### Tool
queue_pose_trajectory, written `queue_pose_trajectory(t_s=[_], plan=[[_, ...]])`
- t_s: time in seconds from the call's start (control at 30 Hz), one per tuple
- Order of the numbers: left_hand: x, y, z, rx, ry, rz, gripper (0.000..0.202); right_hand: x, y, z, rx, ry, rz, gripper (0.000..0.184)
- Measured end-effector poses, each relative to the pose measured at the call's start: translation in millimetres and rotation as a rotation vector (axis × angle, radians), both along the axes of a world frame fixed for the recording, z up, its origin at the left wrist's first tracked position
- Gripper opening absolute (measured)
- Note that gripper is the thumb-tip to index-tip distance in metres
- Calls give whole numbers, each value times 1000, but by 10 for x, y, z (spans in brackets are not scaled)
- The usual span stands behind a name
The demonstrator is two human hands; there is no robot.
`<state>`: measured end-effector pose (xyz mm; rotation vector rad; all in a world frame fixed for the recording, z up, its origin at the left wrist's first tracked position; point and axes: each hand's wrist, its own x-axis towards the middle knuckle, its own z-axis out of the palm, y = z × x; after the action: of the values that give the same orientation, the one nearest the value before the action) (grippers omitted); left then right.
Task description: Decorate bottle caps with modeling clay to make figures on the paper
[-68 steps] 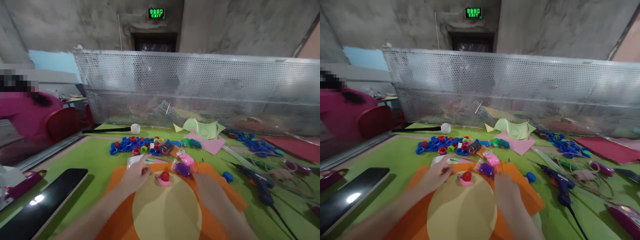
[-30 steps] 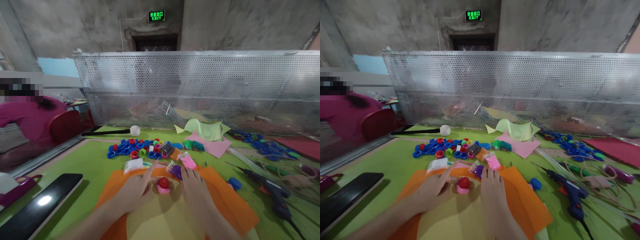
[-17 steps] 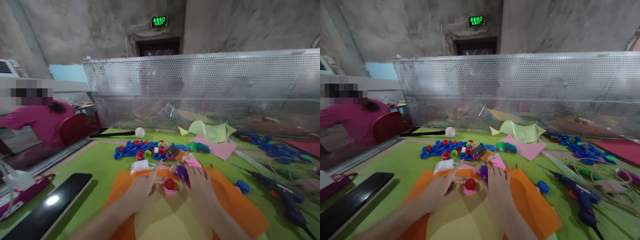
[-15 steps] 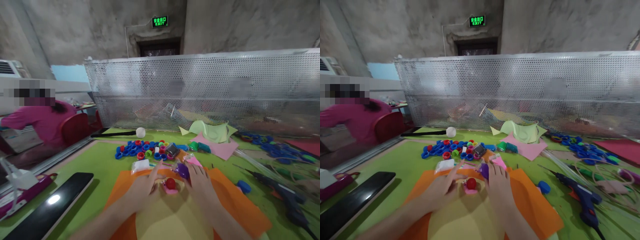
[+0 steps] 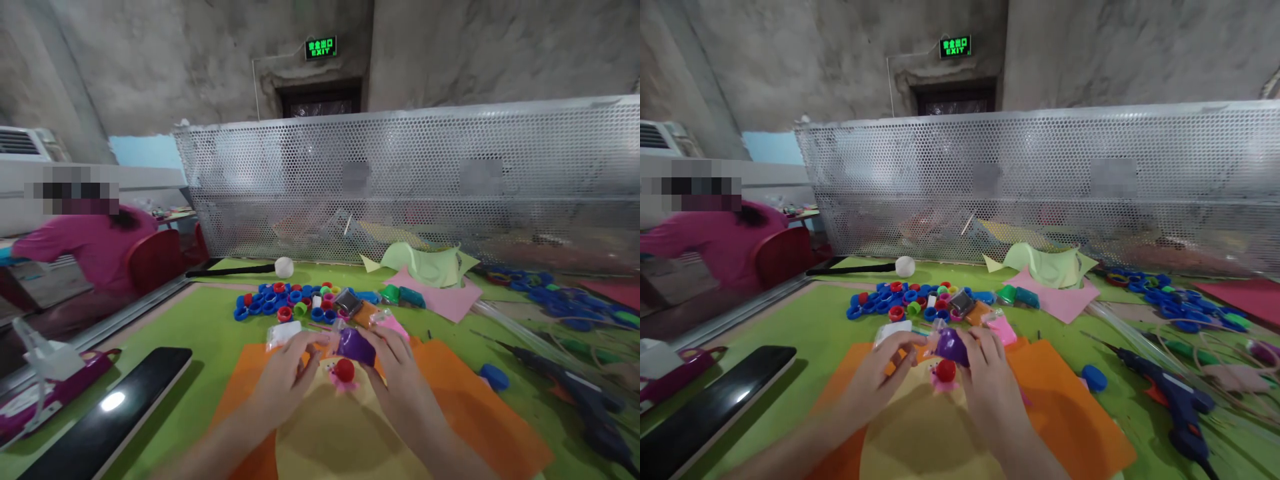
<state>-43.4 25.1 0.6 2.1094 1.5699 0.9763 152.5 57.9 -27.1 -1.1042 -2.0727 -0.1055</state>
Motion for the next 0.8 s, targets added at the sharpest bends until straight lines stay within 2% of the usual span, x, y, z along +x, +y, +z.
queue_pose_trajectory(t_s=[0.17,0.3,0.5,0.67,0.8], plan=[[29,2,-51,-56,-306,-13,15,-51,-69,8,5,88,85,38],[45,44,-92,-118,-415,-11,19,-64,-88,20,30,66,141,40],[9,69,-99,-220,-480,-73,24,-65,-109,48,-65,20,115,41],[-23,111,-112,-283,-501,-69,26,-62,-127,52,-138,-8,181,39],[-25,160,-127,-351,-509,-89,26,-57,-134,48,-159,-6,181,45]])
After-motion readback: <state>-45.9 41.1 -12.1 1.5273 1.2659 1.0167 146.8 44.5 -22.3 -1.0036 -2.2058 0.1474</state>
